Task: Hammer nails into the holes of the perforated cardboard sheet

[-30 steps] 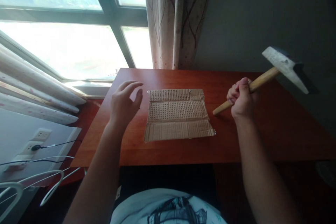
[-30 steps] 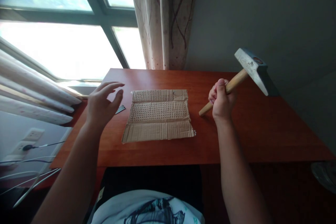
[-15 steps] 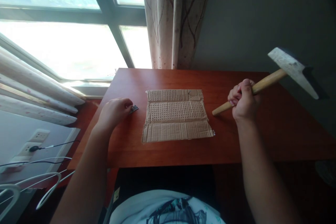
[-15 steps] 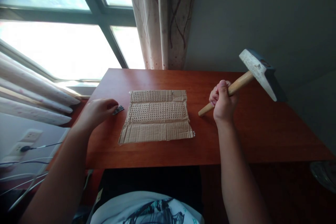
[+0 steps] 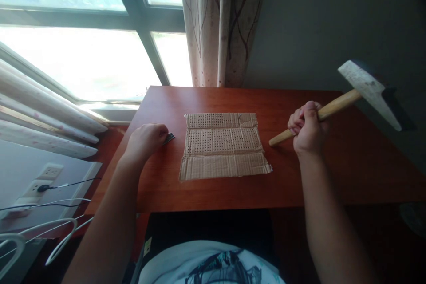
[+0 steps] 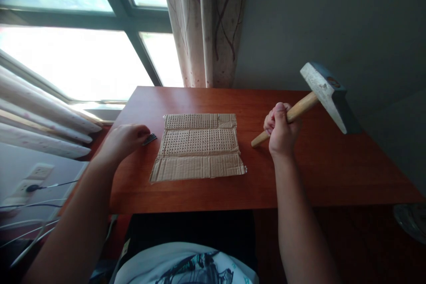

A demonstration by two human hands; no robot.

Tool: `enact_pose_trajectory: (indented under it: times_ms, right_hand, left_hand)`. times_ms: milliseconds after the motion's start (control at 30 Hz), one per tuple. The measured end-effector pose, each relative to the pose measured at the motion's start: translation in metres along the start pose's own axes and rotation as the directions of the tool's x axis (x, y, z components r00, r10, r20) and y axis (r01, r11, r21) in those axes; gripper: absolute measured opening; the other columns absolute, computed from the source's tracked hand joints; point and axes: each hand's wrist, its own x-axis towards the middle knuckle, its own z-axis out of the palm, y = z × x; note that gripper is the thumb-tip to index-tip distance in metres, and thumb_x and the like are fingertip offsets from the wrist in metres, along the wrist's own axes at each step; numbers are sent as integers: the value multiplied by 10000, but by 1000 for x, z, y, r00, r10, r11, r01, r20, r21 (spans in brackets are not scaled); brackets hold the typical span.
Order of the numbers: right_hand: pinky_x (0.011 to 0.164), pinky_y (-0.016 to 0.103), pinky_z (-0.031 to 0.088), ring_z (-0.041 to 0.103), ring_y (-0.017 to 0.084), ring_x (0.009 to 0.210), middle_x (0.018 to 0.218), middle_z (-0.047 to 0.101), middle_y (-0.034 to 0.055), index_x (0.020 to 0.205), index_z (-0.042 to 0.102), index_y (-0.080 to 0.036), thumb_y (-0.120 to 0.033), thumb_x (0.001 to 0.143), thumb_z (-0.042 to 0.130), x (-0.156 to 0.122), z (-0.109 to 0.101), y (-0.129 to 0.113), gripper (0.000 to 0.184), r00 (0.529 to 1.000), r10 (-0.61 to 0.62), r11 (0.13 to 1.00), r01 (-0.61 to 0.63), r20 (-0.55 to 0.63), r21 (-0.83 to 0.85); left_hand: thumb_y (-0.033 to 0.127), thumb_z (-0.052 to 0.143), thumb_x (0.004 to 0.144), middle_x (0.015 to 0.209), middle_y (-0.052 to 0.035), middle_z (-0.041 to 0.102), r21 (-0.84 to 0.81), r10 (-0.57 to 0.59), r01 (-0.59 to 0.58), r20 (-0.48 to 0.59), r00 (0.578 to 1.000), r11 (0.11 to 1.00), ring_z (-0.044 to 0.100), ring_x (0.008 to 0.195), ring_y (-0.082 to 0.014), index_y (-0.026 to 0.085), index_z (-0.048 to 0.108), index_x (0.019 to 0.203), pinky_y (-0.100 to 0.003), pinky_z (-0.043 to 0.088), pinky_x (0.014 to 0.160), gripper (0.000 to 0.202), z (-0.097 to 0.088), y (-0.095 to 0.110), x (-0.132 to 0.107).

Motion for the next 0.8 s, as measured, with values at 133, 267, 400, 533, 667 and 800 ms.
enact_pose_trajectory:
  times_ms: [133,267,400,533,667,800]
  right_hand:
    - [340,229,163,251,51,340,465,290,-102,623,396,-223,-463,878,702,-1,2,-1,465,1000,-2,1000,2,13,9]
    - [340,225,160,244,45,339,460,289,-104,619,386,-222,-502,857,716,-1,3,-2,494,1000,9,1000,-9,10,-3]
    - [343,226,172,240,49,341,456,274,-107,621,399,-222,-499,861,712,-2,3,-3,482,1000,3,1000,-4,-3,-13]
    - [344,227,172,237,51,345,460,267,-109,630,412,-222,-489,861,714,-3,1,-3,464,1000,0,1000,0,-9,-4]
    - [347,228,170,231,52,346,459,260,-110,626,409,-223,-477,866,712,-3,-1,-4,462,1000,-7,1000,7,-18,8]
    - [350,235,166,229,57,346,452,268,-106,629,420,-224,-466,878,692,-3,-3,-5,441,1000,-2,1000,2,-20,11]
  left_hand:
    - [393,451,870,953,-128,762,-12,5,-4,10,1000,1000,686,871,-330,216,772,963,-373,448,707,378,-1,-1,0]
    - [405,454,866,952,-128,761,0,-5,5,27,1000,1000,685,874,-337,218,773,970,-376,448,703,385,-4,2,-1]
    - [383,425,880,1003,-131,760,34,-20,19,37,999,999,690,904,-339,221,773,988,-376,455,712,399,-7,6,-2]
    - [375,408,893,1003,-138,758,63,-29,26,48,998,998,693,909,-341,216,768,1005,-378,463,712,409,-4,5,2]
    - [370,432,891,979,-140,755,110,-41,32,78,996,993,693,893,-340,213,759,998,-376,462,687,378,-2,4,6]
    - [376,484,882,1025,-143,748,111,-56,53,30,998,992,688,903,-343,203,749,1010,-381,481,689,341,-9,9,4]
